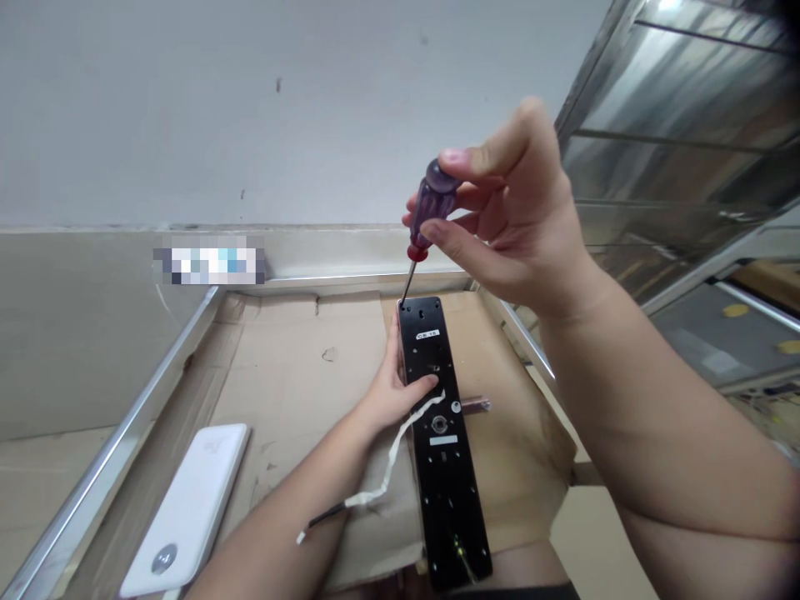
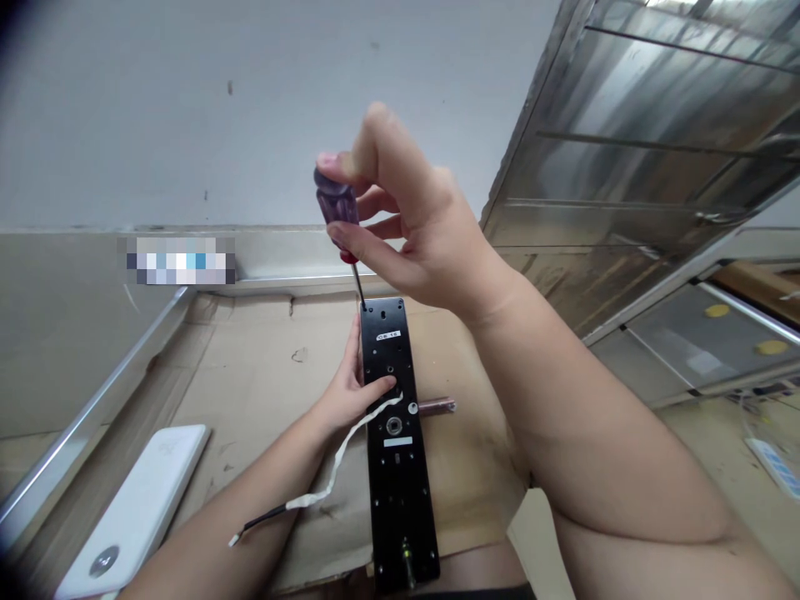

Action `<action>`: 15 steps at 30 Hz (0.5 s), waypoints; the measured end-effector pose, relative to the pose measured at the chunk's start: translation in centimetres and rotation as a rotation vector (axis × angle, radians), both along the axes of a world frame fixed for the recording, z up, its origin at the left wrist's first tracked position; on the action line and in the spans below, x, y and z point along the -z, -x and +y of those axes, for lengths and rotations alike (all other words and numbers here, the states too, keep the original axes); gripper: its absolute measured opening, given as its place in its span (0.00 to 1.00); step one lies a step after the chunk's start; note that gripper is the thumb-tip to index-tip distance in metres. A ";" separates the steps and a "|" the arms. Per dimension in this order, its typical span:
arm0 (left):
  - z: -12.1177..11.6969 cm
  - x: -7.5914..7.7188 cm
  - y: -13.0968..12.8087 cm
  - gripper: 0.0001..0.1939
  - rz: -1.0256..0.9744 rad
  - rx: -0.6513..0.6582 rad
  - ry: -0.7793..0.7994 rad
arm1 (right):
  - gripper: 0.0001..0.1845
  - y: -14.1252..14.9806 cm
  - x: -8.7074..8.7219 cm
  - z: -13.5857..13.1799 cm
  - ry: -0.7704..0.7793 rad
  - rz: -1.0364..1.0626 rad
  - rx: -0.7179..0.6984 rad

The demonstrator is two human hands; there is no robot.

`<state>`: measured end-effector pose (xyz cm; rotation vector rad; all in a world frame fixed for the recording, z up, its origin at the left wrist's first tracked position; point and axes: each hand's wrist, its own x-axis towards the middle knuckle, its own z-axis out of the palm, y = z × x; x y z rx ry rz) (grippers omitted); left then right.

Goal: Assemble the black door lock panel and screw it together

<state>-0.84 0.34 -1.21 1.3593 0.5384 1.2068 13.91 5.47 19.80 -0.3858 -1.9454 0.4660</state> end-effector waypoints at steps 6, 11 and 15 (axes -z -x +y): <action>-0.1 -0.2 -0.1 0.59 -0.009 0.008 0.015 | 0.24 0.2 0.0 -0.6 0.029 0.007 0.065; 0.0 -0.2 0.0 0.60 -0.007 0.025 0.031 | 0.24 0.1 0.1 -0.8 -0.009 0.017 0.087; 0.0 -0.2 0.0 0.61 0.009 0.006 0.044 | 0.26 -0.2 0.6 -0.1 -0.024 0.040 0.104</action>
